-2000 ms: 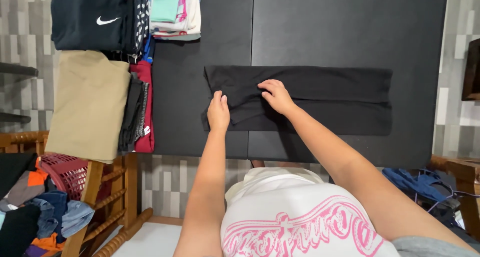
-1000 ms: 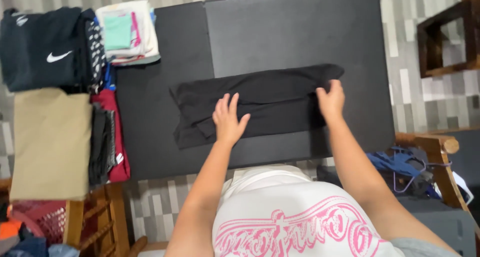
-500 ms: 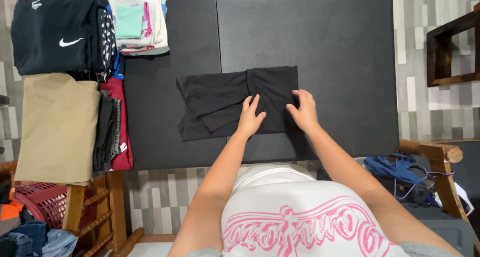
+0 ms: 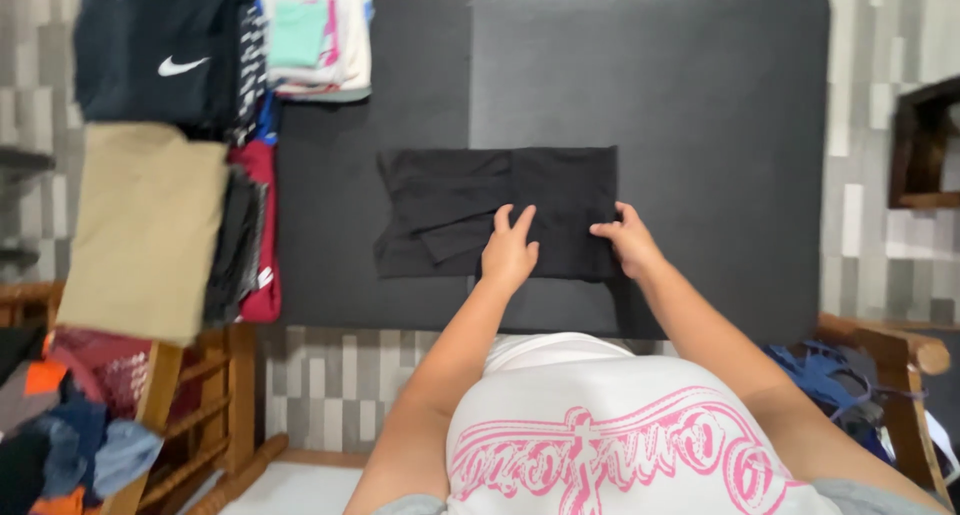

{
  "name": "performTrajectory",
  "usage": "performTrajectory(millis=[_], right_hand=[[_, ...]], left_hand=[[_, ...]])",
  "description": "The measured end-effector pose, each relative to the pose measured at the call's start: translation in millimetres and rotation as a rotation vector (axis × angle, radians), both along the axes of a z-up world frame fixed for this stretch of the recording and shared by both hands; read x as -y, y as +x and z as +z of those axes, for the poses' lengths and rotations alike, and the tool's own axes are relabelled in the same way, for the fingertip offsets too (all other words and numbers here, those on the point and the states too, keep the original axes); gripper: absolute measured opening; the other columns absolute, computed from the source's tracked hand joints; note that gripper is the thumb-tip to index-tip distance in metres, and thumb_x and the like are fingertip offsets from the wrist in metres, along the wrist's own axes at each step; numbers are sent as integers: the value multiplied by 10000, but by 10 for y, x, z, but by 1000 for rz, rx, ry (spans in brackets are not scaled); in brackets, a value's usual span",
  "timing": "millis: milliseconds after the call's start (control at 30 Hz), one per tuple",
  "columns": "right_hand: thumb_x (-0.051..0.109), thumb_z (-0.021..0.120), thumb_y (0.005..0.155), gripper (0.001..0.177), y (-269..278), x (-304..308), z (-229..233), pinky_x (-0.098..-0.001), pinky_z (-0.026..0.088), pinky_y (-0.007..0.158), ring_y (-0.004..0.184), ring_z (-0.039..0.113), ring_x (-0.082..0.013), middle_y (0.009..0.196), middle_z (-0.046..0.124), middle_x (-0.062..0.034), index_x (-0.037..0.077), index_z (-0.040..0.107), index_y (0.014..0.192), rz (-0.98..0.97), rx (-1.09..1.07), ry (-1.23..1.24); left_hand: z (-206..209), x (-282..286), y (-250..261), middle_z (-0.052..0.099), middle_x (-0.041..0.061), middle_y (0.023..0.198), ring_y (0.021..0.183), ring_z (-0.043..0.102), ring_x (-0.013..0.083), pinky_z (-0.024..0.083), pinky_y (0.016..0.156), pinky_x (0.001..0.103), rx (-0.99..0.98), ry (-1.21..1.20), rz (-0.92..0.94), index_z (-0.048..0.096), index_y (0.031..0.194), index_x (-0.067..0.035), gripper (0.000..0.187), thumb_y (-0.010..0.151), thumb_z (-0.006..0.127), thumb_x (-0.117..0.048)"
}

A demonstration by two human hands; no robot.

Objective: The person folds multiple garments one by one on a black table, including a black t-shirt, a plaid shirt, black shorts, black pants, and a purple t-shirt. Each item is smoothed, folded into a compact rectangle, and stacked on the left side of the table.

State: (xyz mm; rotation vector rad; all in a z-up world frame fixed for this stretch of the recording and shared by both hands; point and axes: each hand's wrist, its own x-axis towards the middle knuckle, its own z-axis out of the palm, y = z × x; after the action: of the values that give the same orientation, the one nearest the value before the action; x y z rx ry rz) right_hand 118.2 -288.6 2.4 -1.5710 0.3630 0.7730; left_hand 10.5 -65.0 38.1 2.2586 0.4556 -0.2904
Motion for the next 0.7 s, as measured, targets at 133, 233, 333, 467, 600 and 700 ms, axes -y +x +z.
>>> performTrajectory(millis=[133, 233, 333, 467, 600, 700], right_hand=[[19, 721, 763, 716, -24, -591, 565, -314, 561, 864, 1037, 650, -169, 1172, 631, -55, 69, 443, 1420, 22, -42, 207], [21, 739, 772, 854, -200, -1211, 817, -321, 530, 854, 1021, 621, -180, 1167, 610, -79, 103, 331, 1518, 128, 45, 219], [62, 775, 827, 954, -528, -1916, 843, -322, 478, 832, 941, 542, -199, 1058, 522, -126, 125, 271, 1634, 346, 173, 235], [149, 771, 884, 765, -840, -2574, 683, -305, 509, 980, 1097, 592, -184, 1210, 575, -77, 120, 414, 1560, 524, 224, 385], [122, 833, 805, 531, -887, -2576, 408, -412, 481, 1001, 1141, 591, -311, 1227, 633, -125, 97, 629, 1295, 382, 990, -261], [103, 846, 731, 551, -861, -2336, 145, -469, 474, 983, 1174, 576, -386, 1248, 636, -183, 25, 621, 1228, 162, 1153, -576]], left_hand=[[-86, -336, -120, 601, 130, 1347, 1128, 678, 336, 561, 923, 420, 233, -86, 112, 634, 1397, -162, 495, 936, 751, -297], [-217, -881, -132, 704, 153, 1305, 1109, 695, 251, 553, 965, 380, 193, -603, 343, 647, 1408, -121, 505, 1006, 654, -426], [-198, -1505, -253, 602, 180, 1411, 1173, 574, 272, 473, 968, 405, 120, -996, 602, 546, 1464, -172, 571, 1002, 525, -506], [-249, -2095, -507, 367, 71, 1597, 1435, 374, 240, 303, 1105, 374, 164, -1052, 677, 309, 1557, -278, 585, 1030, 493, -450], [-537, -2315, -670, 460, 157, 1611, 1496, 420, 321, 339, 1201, 372, 234, -653, 178, 504, 1526, -158, 657, 890, 668, -133], [-679, -2368, -699, 307, 170, 1620, 1477, 388, 305, 408, 1136, 353, 69, -556, 220, 470, 1551, -209, 735, 863, 659, -33]])
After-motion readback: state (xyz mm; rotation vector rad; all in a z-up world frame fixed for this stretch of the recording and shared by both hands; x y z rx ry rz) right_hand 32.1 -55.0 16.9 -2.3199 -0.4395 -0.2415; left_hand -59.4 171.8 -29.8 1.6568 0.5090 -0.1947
